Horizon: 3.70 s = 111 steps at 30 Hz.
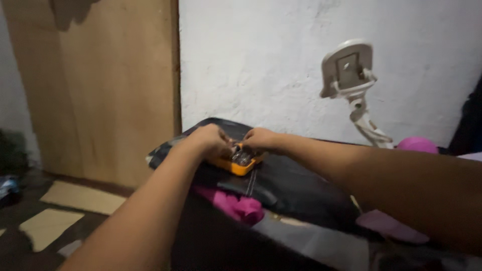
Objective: The person disassembles a small pink and white electric fan using a screwdriver. They remove screws from the fan head and base, detach the fan blades, and separate the motor housing from the stand.
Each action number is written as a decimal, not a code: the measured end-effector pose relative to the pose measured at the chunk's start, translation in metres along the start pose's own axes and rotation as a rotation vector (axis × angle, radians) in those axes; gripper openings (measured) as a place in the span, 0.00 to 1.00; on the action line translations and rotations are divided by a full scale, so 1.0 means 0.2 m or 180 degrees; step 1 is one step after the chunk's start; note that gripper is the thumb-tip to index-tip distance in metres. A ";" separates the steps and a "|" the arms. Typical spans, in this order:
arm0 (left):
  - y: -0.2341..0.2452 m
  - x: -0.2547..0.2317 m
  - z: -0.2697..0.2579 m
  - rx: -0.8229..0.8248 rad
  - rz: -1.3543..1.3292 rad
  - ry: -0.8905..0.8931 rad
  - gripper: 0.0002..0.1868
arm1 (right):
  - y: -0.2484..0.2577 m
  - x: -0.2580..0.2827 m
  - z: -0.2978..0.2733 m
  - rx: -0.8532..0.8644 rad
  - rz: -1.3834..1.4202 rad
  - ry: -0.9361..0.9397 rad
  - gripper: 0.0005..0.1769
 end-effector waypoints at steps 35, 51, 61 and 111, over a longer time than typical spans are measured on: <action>-0.26 -0.29 -0.19 0.0345 -0.0977 -0.0455 0.23 | 0.36 -0.52 -0.41 0.0133 -0.0107 -0.1424 0.21; -0.32 -0.35 -0.18 0.0350 -0.0809 -0.0404 0.21 | 0.27 -0.71 -0.35 -0.0427 0.1483 -0.0997 0.11; -0.35 -0.42 -0.08 0.0839 0.0086 -0.0168 0.30 | 0.34 -0.61 -0.50 -0.0259 0.0854 -0.1246 0.15; -0.36 -0.60 -0.04 0.0732 0.0238 -0.0333 0.14 | 0.70 -0.60 -1.22 -0.1062 0.4165 -0.1888 0.10</action>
Point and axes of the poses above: each hand's wrist, its own z-axis towards the middle knuckle, its own y-axis out of the back of the hand, x = y × z, the point moved 8 cm from there along z, towards the middle knuckle, and after that the axes turned 10 degrees about -x, right-handed, at the moved point
